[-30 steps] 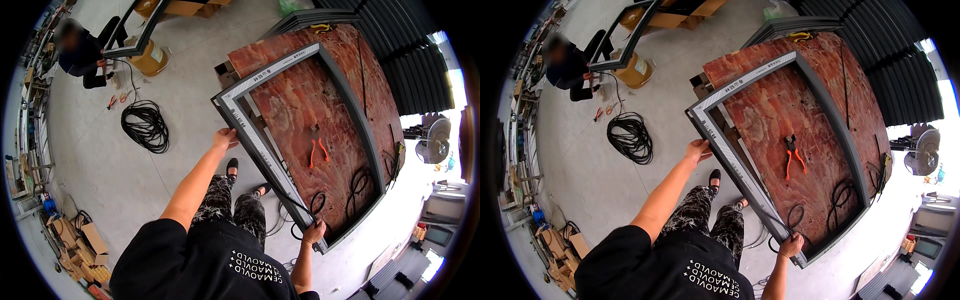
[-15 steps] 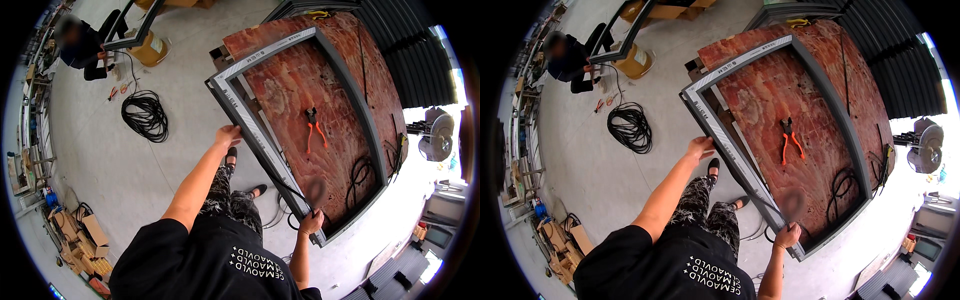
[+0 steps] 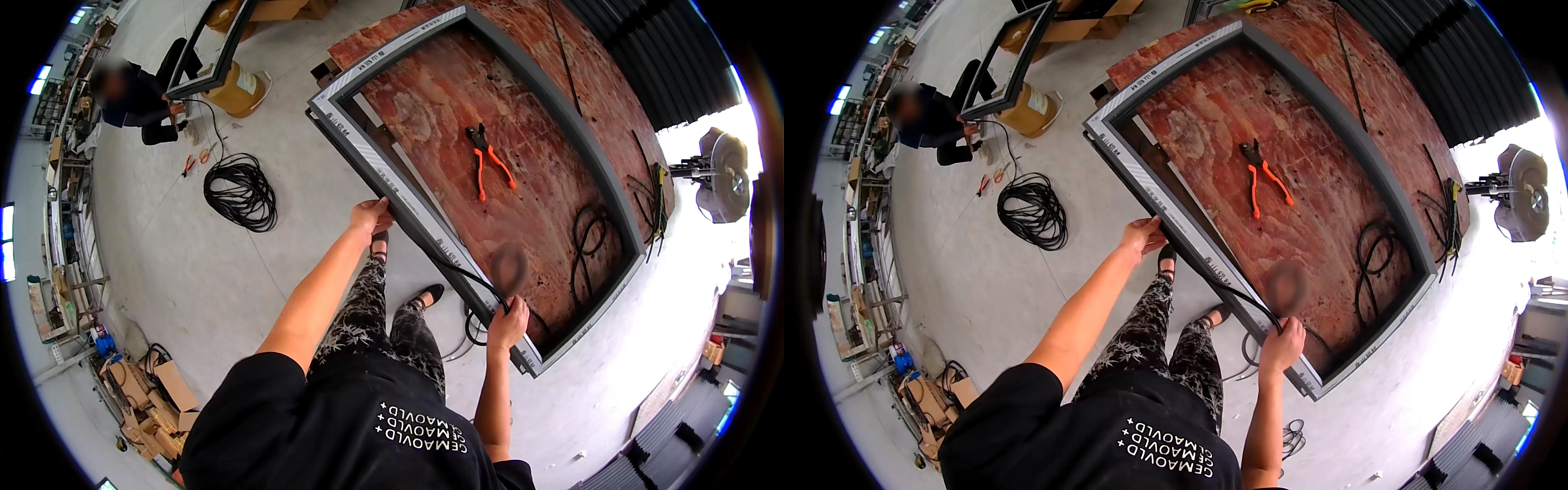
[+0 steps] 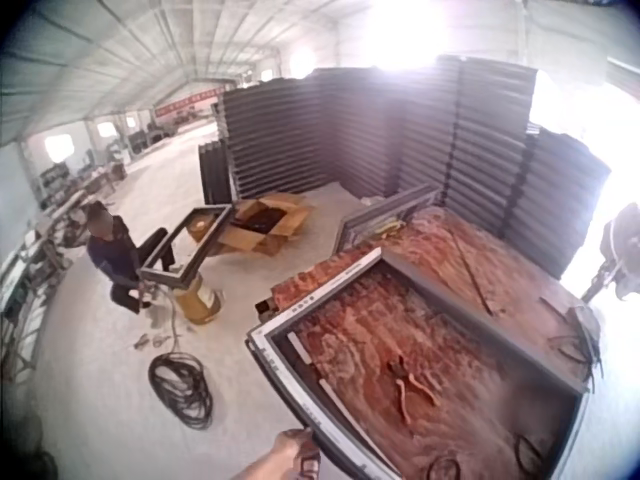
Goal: The person places a rectangular metal frame onto a workbench and presses a black rubber seal into the edge channel by hand, using a pair of pliers to cut the seal to length.
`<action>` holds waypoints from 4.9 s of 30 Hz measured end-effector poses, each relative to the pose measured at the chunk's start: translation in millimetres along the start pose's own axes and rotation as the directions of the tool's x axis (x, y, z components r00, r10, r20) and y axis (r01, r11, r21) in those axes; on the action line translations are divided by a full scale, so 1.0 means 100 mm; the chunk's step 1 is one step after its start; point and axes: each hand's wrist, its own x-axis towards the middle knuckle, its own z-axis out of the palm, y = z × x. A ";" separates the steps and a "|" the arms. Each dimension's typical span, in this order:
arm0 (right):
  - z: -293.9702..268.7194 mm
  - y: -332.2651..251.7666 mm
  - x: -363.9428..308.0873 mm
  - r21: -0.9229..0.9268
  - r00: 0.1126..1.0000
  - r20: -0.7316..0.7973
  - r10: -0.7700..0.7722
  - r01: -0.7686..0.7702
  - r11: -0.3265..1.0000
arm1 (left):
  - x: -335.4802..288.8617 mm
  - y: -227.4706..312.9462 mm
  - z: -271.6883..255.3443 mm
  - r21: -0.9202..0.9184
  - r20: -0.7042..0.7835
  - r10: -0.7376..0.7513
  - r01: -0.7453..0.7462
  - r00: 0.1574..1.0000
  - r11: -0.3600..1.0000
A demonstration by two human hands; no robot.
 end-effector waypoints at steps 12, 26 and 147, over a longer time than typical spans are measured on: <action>-1.37 0.23 -0.71 0.507 0.862 0.507 0.017 -0.315 0.802 | 0.11 0.30 -0.08 -0.225 -0.158 0.119 -0.153 0.980 0.962; -1.82 -0.07 -0.66 0.414 0.375 0.905 -0.202 -0.666 0.621 | 0.03 -0.08 -0.02 -0.423 0.093 0.012 0.029 0.996 0.906; -0.27 1.20 -0.34 -0.076 0.989 0.148 0.008 0.004 0.997 | 0.23 0.38 -0.29 -0.093 -0.035 0.177 -0.180 0.984 0.979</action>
